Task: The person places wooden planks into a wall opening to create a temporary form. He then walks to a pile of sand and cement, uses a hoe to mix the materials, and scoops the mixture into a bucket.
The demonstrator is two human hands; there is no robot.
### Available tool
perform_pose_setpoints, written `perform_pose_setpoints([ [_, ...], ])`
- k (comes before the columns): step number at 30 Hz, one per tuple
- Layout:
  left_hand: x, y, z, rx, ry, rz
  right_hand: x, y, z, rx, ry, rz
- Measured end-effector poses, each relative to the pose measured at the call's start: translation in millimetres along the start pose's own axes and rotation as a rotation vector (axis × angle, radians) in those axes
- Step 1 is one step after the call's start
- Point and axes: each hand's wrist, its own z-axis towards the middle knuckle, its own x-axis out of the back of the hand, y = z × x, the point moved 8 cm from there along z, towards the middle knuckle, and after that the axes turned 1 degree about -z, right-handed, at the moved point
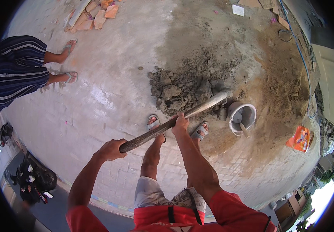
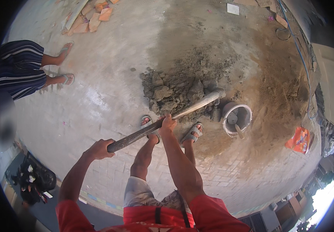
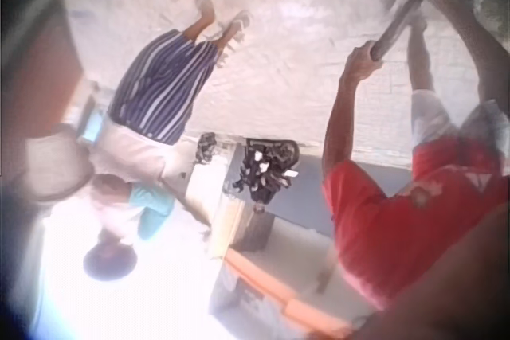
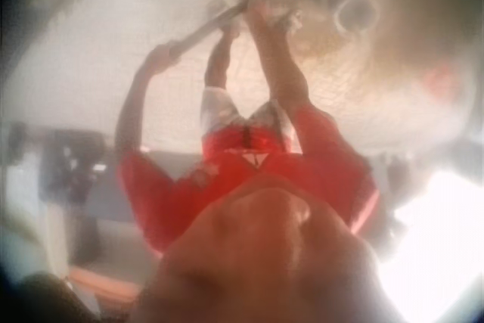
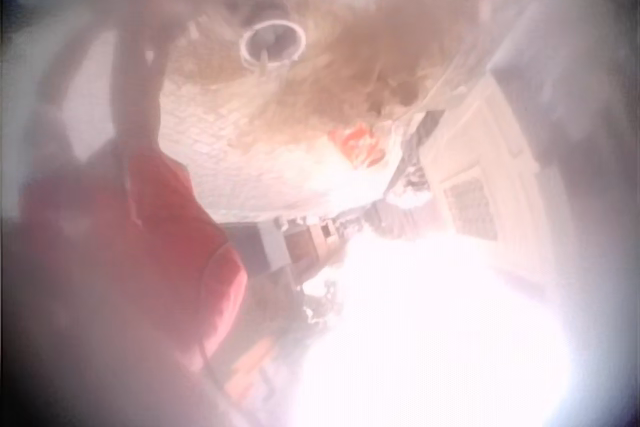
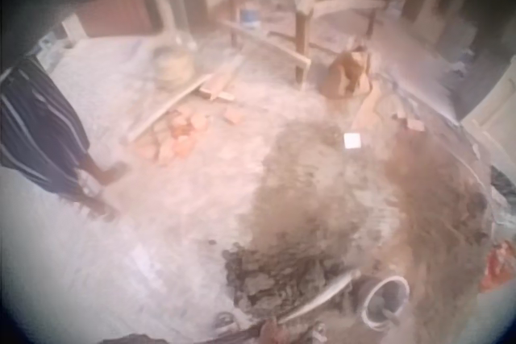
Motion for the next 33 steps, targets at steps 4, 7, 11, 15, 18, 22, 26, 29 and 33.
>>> perform_pose_setpoints([
  [4,-25,-99,16,-0.036,0.211,0.234,1,60,-25,-0.036,-0.171,0.140],
  [7,-50,-137,13,-0.060,0.317,0.270,17,65,-68,0.041,-0.257,0.192],
  [11,-73,-133,-13,-0.076,0.387,0.194,38,45,-131,0.194,-0.248,0.057],
  [15,-107,-111,-29,0.114,0.183,0.129,41,37,-96,0.272,-0.130,-0.039],
  [18,-126,-43,4,0.179,0.156,0.127,60,21,5,0.117,0.032,-0.220],
  [22,-119,-39,0,0.139,0.169,0.082,49,-4,-15,0.182,-0.012,-0.143],
  [26,-132,-53,-34,0.111,0.156,0.080,55,-12,-90,0.239,-0.086,-0.036],
  [29,-148,-48,-83,0.159,0.107,0.058,62,-4,-120,0.270,-0.104,-0.105],
  [33,-153,8,-43,0.174,0.128,0.005,76,-17,-28,0.146,0.056,-0.382],
])
